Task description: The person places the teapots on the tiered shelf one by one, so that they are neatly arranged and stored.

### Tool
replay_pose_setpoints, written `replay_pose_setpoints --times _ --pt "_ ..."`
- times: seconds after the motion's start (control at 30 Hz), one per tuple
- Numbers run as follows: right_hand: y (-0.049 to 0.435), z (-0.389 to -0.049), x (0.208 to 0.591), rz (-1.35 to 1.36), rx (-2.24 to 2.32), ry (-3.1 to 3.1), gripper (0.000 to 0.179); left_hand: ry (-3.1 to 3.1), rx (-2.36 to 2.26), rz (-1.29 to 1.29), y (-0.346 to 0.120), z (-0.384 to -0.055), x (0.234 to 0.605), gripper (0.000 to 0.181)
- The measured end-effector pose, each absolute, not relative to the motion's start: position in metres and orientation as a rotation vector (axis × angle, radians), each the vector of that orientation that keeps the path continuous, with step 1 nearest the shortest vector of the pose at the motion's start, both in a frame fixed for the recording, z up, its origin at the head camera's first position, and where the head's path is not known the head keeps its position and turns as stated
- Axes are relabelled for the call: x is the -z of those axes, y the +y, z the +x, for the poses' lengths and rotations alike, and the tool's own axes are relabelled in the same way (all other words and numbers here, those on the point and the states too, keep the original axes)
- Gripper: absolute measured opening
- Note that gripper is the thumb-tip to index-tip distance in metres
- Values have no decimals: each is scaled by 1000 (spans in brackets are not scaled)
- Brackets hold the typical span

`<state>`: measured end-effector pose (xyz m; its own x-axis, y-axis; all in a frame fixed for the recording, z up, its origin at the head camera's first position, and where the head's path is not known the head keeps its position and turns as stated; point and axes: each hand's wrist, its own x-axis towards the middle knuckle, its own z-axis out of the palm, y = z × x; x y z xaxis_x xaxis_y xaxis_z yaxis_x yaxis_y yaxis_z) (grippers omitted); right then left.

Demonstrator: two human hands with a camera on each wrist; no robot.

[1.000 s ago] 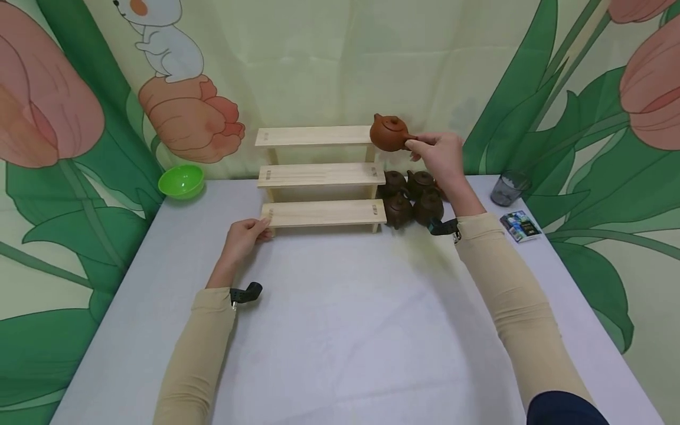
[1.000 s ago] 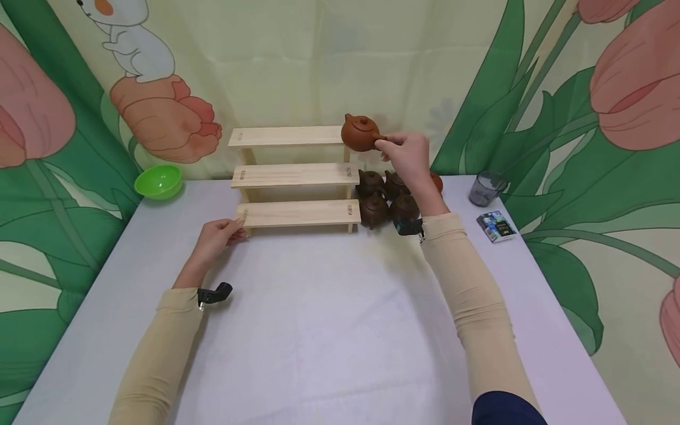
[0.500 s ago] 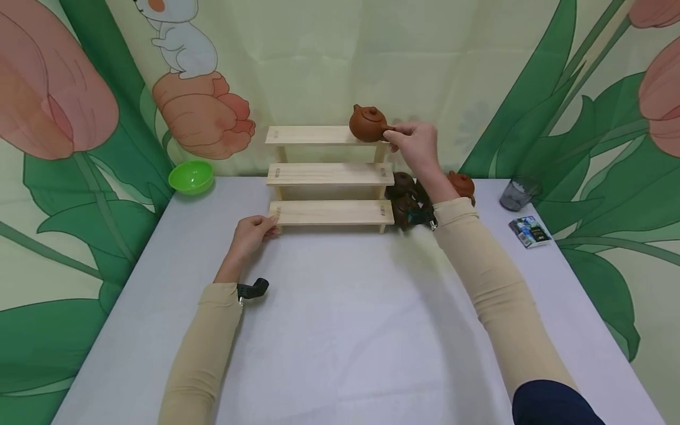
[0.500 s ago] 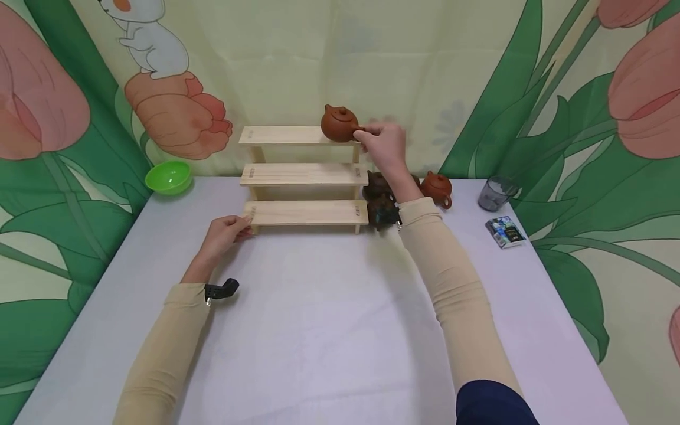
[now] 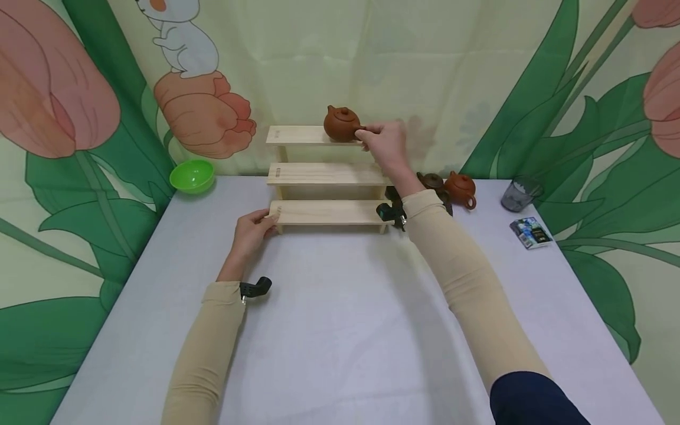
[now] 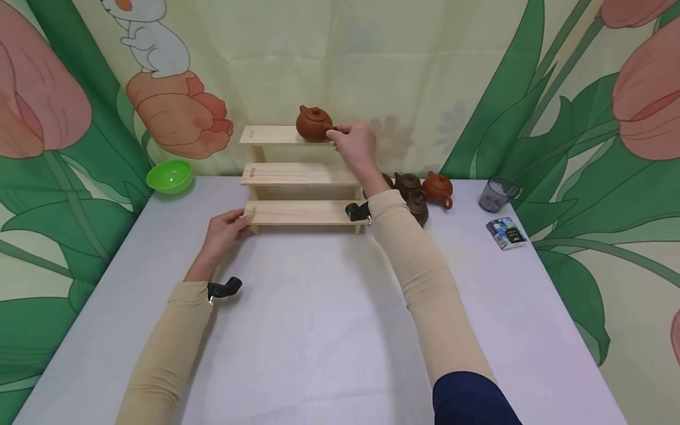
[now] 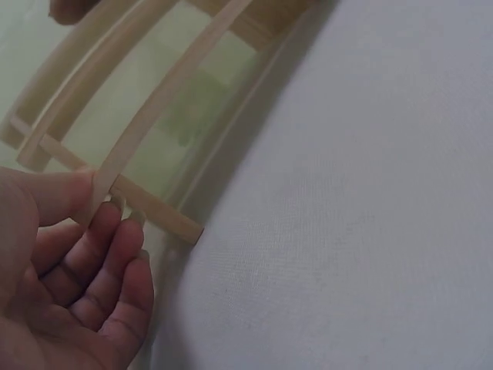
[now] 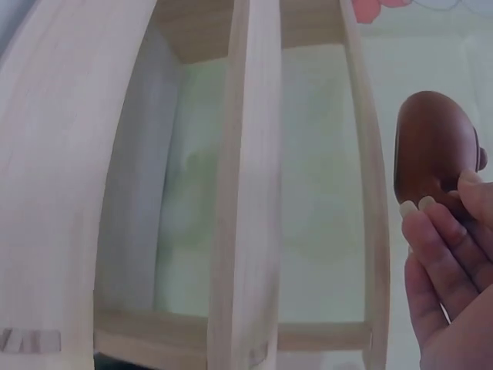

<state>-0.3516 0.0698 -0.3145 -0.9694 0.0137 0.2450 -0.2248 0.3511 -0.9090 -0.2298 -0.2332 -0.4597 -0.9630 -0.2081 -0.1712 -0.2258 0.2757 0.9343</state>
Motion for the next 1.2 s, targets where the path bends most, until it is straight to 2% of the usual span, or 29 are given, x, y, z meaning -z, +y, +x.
replay_pose_setpoints --times 0.5,1.2 --pt "30 -357 313 150 -1579 -2492 19 2470 -1906 -426 -229 -227 462 46" --pt "2 -351 305 320 -1543 -2549 20 2487 -1956 -422 -231 -223 463 40"
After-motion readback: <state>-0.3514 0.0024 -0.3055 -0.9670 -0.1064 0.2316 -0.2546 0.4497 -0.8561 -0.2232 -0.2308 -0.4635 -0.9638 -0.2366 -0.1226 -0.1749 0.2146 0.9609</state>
